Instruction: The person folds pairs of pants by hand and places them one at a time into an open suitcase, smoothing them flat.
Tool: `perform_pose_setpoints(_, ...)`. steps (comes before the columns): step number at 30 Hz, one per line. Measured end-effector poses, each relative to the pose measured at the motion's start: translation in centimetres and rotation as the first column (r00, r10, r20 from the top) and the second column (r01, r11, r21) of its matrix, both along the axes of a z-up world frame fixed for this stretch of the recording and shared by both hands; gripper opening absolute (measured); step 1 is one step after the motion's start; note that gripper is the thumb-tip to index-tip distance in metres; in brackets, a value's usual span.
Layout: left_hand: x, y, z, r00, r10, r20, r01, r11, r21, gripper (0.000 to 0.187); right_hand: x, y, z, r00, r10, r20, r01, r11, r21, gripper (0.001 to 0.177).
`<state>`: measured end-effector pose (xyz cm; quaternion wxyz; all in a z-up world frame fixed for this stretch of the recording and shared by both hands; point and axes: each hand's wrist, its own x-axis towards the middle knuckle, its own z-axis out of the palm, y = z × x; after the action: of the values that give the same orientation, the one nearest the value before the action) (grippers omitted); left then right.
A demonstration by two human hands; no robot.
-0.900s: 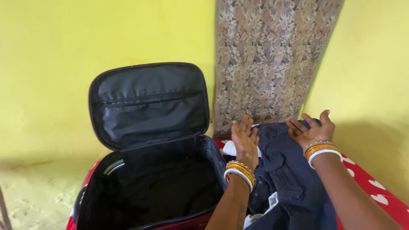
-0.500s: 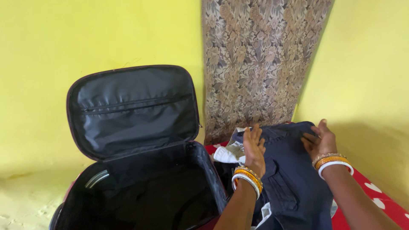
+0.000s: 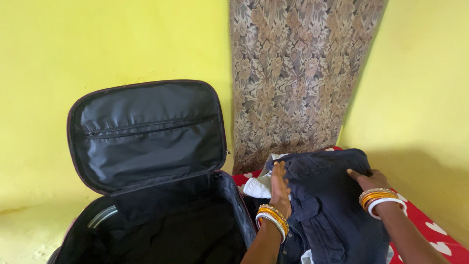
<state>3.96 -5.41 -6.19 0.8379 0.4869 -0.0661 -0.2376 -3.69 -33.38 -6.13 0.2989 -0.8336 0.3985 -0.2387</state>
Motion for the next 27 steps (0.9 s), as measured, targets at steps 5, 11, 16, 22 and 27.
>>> perform_pose_setpoints(5,0.8,-0.2,-1.4,0.999,0.008,-0.05,-0.009,1.0,-0.007,0.081,0.1,0.2,0.0,0.976,0.033,0.215,-0.083,0.97,0.226,0.065)
perform_pose_setpoints(11,1.6,-0.2,-1.9,0.996,-0.01,-0.093,0.013,0.999,0.033,0.089,-0.7,5.1,4.9,0.909,-0.004,0.418,-0.134,0.944,0.301,0.038)
perform_pose_setpoints(16,1.0,2.0,-0.3,0.999,-0.028,-0.044,0.03,0.998,0.05,0.092,0.2,8.0,9.8,0.821,0.088,0.564,-0.304,0.904,0.301,0.023)
perform_pose_setpoints(22,1.1,4.3,2.7,0.944,0.063,0.325,-0.048,0.997,-0.055,0.104,0.3,11.4,15.2,0.667,0.085,0.74,-0.552,0.723,0.415,0.021)
perform_pose_setpoints(27,1.6,7.0,6.2,0.975,-0.023,-0.219,0.036,0.998,0.058,0.111,-1.5,15.2,20.7,0.473,0.161,0.866,-0.785,0.522,0.332,0.017)
